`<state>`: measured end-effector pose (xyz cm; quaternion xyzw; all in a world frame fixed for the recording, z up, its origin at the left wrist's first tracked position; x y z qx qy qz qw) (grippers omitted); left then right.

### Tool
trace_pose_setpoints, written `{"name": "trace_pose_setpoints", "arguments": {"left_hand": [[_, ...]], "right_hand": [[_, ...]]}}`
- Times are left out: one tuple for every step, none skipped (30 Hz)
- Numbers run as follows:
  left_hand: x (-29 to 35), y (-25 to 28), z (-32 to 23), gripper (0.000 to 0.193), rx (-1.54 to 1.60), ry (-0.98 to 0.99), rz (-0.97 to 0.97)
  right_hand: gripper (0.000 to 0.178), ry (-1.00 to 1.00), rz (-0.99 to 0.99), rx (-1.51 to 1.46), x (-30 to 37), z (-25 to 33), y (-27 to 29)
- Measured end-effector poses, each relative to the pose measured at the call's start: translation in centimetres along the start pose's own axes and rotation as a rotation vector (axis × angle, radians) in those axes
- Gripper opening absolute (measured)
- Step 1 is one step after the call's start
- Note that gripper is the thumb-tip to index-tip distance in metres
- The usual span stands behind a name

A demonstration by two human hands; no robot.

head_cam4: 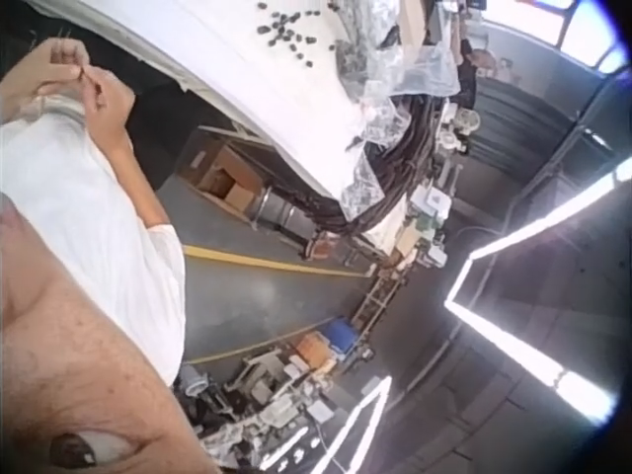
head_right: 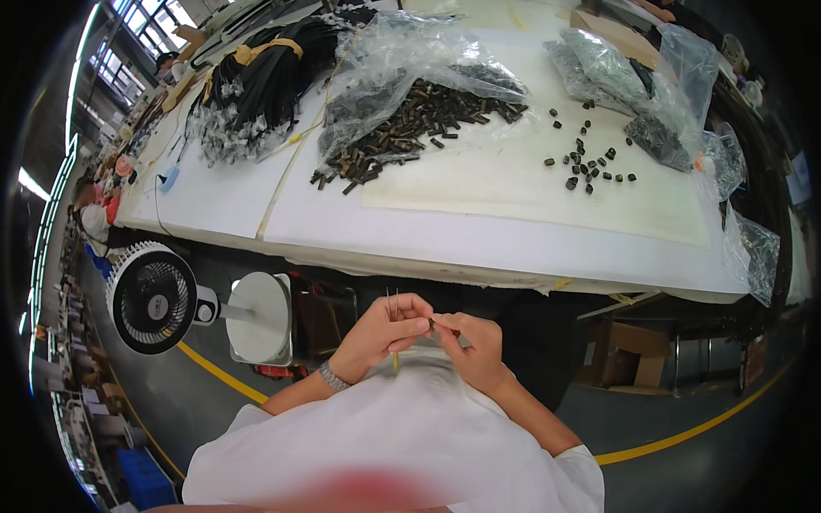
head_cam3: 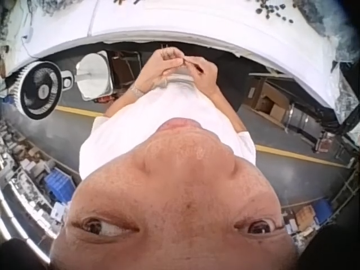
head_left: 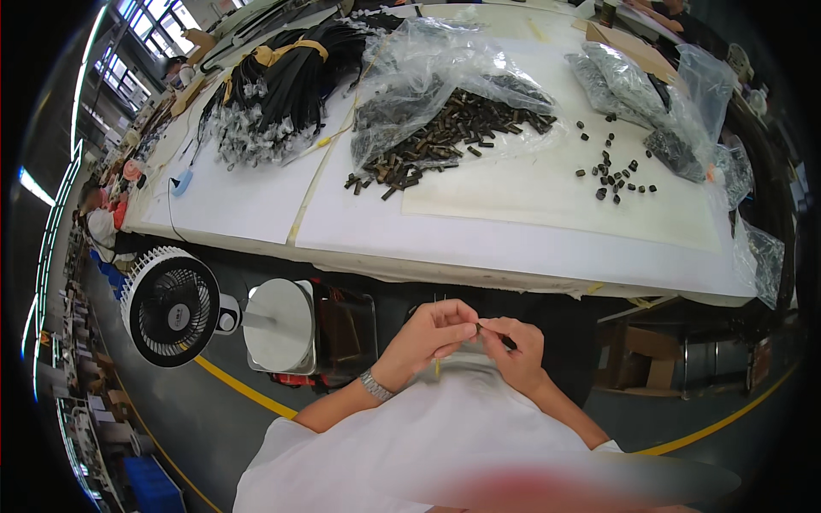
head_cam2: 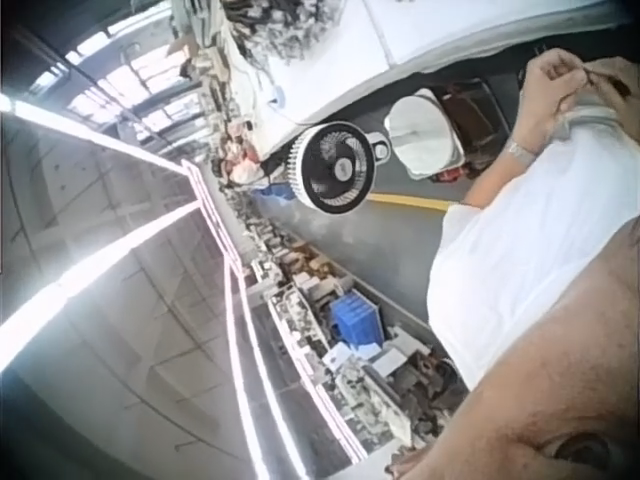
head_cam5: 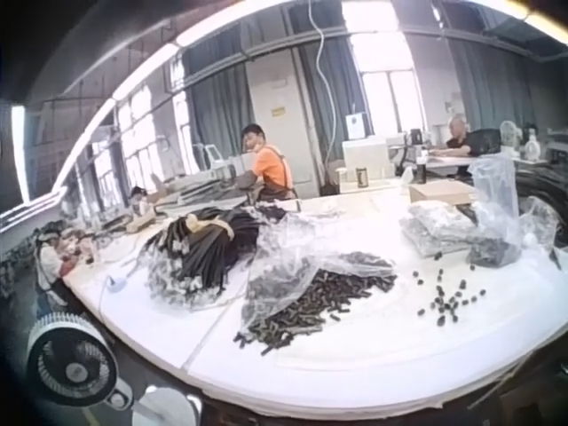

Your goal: Manually assemble small metal hardware components with zipper pull tabs.

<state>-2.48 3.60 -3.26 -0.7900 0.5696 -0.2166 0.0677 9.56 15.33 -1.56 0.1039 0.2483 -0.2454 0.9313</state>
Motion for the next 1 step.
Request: {"name": "trace_pose_setpoints", "arguments": {"left_hand": [[0.22,-0.16,-1.24,0.016,-0.099,-0.046,-0.022]], "right_hand": [[0.026,-0.100,0.000,-0.128,-0.13,-0.17,0.12]]}}
Point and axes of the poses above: each hand's wrist, its own x-axis away from the middle knuckle, its own y-axis out of the back of the hand, z = x × y, the point moved 6 cm from there along -x, towards the middle knuckle, and after that the axes turned 10 degrees about -x, right-handed, at the moved point
